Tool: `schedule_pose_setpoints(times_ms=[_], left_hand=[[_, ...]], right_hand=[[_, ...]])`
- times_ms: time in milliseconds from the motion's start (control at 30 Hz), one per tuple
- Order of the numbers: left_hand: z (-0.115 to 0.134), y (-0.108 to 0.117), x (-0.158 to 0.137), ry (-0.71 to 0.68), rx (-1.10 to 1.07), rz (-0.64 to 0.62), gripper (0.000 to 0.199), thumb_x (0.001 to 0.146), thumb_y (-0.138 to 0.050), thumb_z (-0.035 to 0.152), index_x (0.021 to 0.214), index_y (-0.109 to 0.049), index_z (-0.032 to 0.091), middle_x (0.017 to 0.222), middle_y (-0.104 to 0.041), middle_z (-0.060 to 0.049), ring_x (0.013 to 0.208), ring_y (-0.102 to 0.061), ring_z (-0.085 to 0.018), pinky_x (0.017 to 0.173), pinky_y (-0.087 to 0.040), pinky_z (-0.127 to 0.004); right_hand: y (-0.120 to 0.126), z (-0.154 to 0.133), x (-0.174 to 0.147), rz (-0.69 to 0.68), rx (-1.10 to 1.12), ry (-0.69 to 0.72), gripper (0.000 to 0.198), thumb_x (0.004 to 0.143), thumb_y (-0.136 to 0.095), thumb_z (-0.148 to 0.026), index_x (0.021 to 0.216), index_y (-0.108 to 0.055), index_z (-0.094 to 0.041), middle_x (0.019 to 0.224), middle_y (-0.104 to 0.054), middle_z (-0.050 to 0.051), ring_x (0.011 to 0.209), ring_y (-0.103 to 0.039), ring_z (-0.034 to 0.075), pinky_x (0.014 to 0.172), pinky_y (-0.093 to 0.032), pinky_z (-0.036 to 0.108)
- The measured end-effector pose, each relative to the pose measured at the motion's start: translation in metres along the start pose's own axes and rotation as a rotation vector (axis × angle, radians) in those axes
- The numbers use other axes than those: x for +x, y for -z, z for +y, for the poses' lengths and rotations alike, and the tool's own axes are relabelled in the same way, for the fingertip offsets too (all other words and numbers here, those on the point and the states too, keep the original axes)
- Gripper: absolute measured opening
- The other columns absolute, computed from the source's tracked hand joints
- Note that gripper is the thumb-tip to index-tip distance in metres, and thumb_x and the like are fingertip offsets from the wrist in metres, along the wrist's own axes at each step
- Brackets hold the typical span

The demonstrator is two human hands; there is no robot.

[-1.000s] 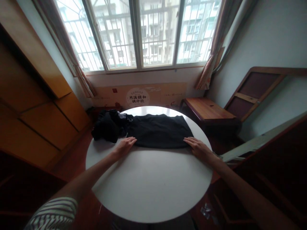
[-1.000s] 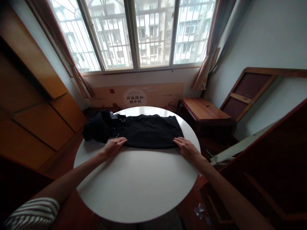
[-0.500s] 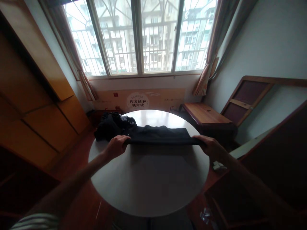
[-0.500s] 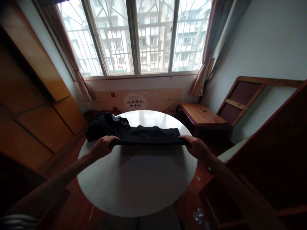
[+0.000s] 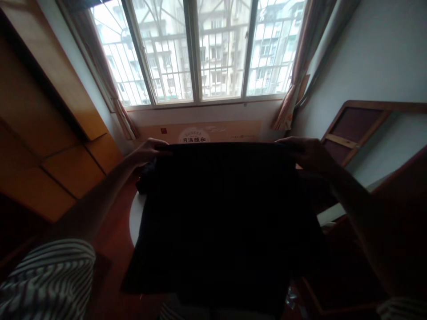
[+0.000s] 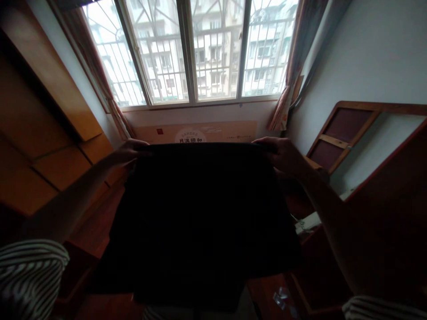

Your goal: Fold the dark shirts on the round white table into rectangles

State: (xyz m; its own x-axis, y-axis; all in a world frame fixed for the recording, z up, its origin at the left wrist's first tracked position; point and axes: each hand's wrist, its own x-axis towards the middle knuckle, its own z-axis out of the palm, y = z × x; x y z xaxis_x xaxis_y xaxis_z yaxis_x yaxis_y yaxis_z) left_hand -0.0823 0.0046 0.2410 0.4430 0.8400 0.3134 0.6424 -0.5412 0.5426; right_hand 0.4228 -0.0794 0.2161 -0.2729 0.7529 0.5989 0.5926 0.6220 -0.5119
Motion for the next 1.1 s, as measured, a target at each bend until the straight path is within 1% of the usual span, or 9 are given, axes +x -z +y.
schedule_pose_setpoints(times_ms=[133,233,367,467,600,700,867,967,1100], left_hand=[[-0.033,-0.062,0.009,0.007,0.119,0.043,0.025,0.085,-0.068,0.025,0.101,-0.065,0.007,0.092,-0.071,-0.004,0.083,-0.065,-0.017,0.083,-0.056,-0.039],[-0.031,-0.122,-0.011,-0.071,0.171,0.047,0.025,0.085,-0.068,0.020,0.108,-0.066,0.010,0.113,-0.069,-0.011,0.109,-0.062,-0.023,0.103,-0.047,-0.042],[-0.018,-0.200,-0.062,-0.243,0.181,-0.181,0.029,0.094,-0.057,0.029,0.120,-0.066,0.020,0.132,-0.062,-0.010,0.125,-0.056,-0.024,0.110,-0.042,-0.039],[-0.024,-0.234,-0.099,-0.223,0.252,-0.338,0.048,0.099,-0.049,0.045,0.142,-0.050,0.026,0.155,-0.041,-0.009,0.145,-0.034,-0.028,0.118,-0.029,-0.051],[-0.048,-0.237,-0.136,-0.100,0.344,-0.329,0.058,0.101,-0.038,0.053,0.154,-0.031,0.031,0.162,-0.026,-0.006,0.150,-0.021,-0.028,0.119,-0.020,-0.057],[-0.057,-0.224,-0.152,-0.077,0.376,-0.264,0.060,0.101,-0.039,0.052,0.154,-0.031,0.026,0.161,-0.027,-0.010,0.150,-0.022,-0.030,0.118,-0.024,-0.057],[-0.055,-0.200,-0.164,-0.344,0.271,-0.296,0.048,0.098,-0.050,0.033,0.146,-0.046,0.025,0.151,-0.047,-0.009,0.140,-0.041,-0.026,0.114,-0.038,-0.048],[-0.053,-0.191,-0.164,-0.490,0.238,-0.315,0.050,0.092,-0.047,0.014,0.141,-0.050,0.024,0.141,-0.056,-0.008,0.129,-0.052,-0.024,0.108,-0.045,-0.044],[-0.052,-0.184,-0.157,-0.493,0.257,-0.316,0.053,0.085,-0.046,0.007,0.135,-0.056,0.022,0.133,-0.061,-0.010,0.120,-0.057,-0.024,0.102,-0.050,-0.044]], right_hand=[[-0.058,0.050,0.006,-0.018,-0.259,-0.127,0.042,0.083,-0.063,-0.032,0.120,-0.066,-0.014,0.118,-0.070,0.014,0.111,-0.065,0.032,0.100,-0.050,0.051],[-0.114,0.054,-0.013,-0.142,-0.362,-0.095,0.047,0.086,-0.060,-0.030,0.128,-0.062,-0.008,0.129,-0.064,0.021,0.122,-0.059,0.034,0.107,-0.044,0.051],[-0.180,0.040,-0.054,-0.447,-0.321,-0.050,0.048,0.096,-0.048,-0.039,0.141,-0.054,-0.022,0.139,-0.059,0.014,0.131,-0.053,0.031,0.111,-0.038,0.055],[-0.200,0.049,-0.080,-0.548,-0.429,-0.210,0.054,0.098,-0.041,-0.048,0.149,-0.043,-0.031,0.154,-0.043,0.009,0.143,-0.035,0.033,0.113,-0.024,0.065],[-0.190,0.079,-0.099,-0.528,-0.608,-0.458,0.061,0.099,-0.034,-0.053,0.155,-0.031,-0.028,0.164,-0.018,0.007,0.150,-0.018,0.031,0.116,-0.018,0.062],[-0.181,0.077,-0.104,-0.464,-0.679,-0.498,0.063,0.099,-0.036,-0.051,0.154,-0.036,-0.019,0.162,-0.023,0.014,0.149,-0.020,0.035,0.114,-0.023,0.063],[-0.183,0.013,-0.121,-0.419,-0.494,-0.064,0.056,0.097,-0.045,-0.051,0.138,-0.056,-0.014,0.143,-0.054,0.018,0.135,-0.046,0.033,0.114,-0.032,0.055],[-0.183,-0.022,-0.138,-0.601,-0.270,0.228,0.066,0.089,-0.061,-0.051,0.144,-0.050,-0.015,0.142,-0.055,0.016,0.133,-0.049,0.030,0.109,-0.043,0.048],[-0.184,-0.035,-0.156,-0.625,-0.338,0.374,0.059,0.087,-0.066,-0.030,0.142,-0.052,-0.018,0.142,-0.055,0.016,0.130,-0.052,0.035,0.103,-0.047,0.054]])
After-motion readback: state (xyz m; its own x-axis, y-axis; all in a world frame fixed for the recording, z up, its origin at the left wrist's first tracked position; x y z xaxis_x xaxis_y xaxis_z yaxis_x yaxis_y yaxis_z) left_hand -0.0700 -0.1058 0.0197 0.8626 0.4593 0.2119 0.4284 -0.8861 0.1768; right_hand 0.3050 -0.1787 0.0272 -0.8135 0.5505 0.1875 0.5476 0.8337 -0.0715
